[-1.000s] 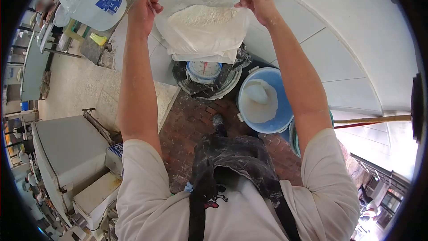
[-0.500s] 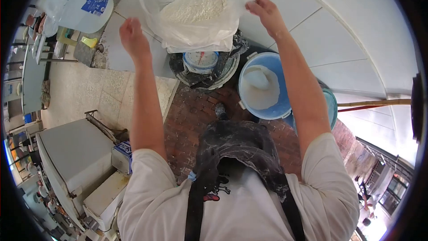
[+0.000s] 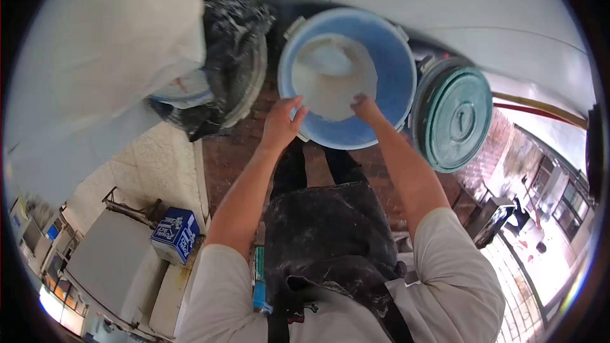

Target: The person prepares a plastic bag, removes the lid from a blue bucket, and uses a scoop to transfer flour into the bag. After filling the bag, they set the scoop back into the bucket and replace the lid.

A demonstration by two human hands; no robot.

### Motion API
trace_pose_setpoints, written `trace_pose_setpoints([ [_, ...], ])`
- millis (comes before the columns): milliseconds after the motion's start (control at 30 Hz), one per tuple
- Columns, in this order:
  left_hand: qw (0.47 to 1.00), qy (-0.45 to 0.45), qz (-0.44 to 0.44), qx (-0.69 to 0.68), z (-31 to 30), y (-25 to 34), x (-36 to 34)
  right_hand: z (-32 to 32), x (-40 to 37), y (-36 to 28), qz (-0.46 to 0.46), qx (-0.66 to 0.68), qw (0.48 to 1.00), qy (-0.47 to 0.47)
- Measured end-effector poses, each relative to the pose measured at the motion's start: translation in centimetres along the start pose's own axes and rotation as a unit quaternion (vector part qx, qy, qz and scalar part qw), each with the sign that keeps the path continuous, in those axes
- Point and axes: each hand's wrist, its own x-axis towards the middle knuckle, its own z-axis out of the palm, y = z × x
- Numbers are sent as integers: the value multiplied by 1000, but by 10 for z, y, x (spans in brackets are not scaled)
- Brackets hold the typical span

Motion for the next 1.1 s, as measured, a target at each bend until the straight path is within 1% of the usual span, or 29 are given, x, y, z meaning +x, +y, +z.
trace_pose_setpoints([
  [33, 1000, -13, -13, -2, 21, -20, 9, 1, 22, -2, 36, -13, 999, 12],
  [67, 994, -4, 62, 92, 40, -40, 18, 11, 53, 9, 32, -36, 998, 42],
  [100, 973, 4, 137, 185, 57, -59, 23, 24, 79, 20, 28, -60, 995, 70],
  [133, 966, -40, 178, 183, 64, -68, 29, 18, 93, 8, 47, -38, 996, 62],
  [167, 968, -50, 167, 182, 72, -70, 29, 5, 108, -8, 66, -16, 996, 54],
  [233, 955, 0, 171, 243, 86, -70, 30, 12, 161, -2, 14, -58, 997, 56],
  [267, 956, -6, 163, 243, 92, -75, 32, 19, 187, 0, 2, -61, 995, 78],
  [300, 955, 33, 168, 241, 97, -80, 33, 28, 211, 4, -9, -64, 993, 99],
  [333, 953, 73, 171, 240, 101, -85, 32, 38, 230, 9, -8, -63, 994, 89],
  [367, 954, 68, 165, 242, 103, -89, 31, 45, 248, 14, -31, -95, 989, 113],
  [400, 954, 75, 177, 231, 103, -91, 32, 51, 265, 19, -55, -128, 980, 140],
  [433, 954, 82, 188, 221, 103, -94, 32, 63, 279, 26, -57, -126, 981, 135],
  [467, 954, 78, 183, 223, 103, -95, 32, 76, 287, 32, -12, -95, 989, 110],
  [500, 956, 75, 180, 220, 103, -95, 32, 86, 291, 36, 33, -64, 994, 85],
  [533, 958, 70, 177, 215, 103, -94, 32, 81, 281, 28, 34, -63, 994, 80],
  [600, 957, 67, 175, 220, 102, -93, 31, 50, 246, 1, 121, -4, 991, -58],
  [633, 956, 68, 176, 223, 102, -92, 32, 54, 240, 7, 122, -5, 991, -57],
  [700, 956, 67, 175, 226, 102, -90, 33, 66, 229, 11, 143, -59, 986, -63],
  [733, 955, 64, 175, 230, 101, -90, 34, 66, 222, 10, 140, -59, 986, -62],
  [800, 955, 66, 176, 229, 101, -91, 33, 68, 206, 10, 116, -207, 971, -25],
  [833, 955, 68, 178, 225, 101, -90, 34, 72, 201, 14, 115, -206, 971, -24],
  [867, 955, 69, 180, 226, 102, -90, 36, 76, 197, 20, 28, -280, 959, 23],
  [900, 955, 68, 181, 225, 102, -90, 36, 76, 193, 20, -58, -349, 933, 67],
  [933, 956, 66, 179, 223, 101, -90, 34, 73, 192, 21, -59, -348, 933, 65],
  [967, 956, 65, 176, 225, 100, -91, 33, 70, 191, 21, -101, -299, 949, -19],
  [1000, 954, 74, 180, 228, 100, -92, 33, 62, 188, 17, -141, -249, 953, -103],
  [1033, 952, 83, 187, 228, 102, -91, 34, 44, 179, 2, -139, -251, 952, -105],
  [1067, 953, 83, 186, 224, 103, -91, 33, 19, 163, -23, -97, -151, 981, -71],
  [1100, 954, 73, 179, 230, 102, -91, 32, 3, 146, -39, -55, -50, 997, -35],
])
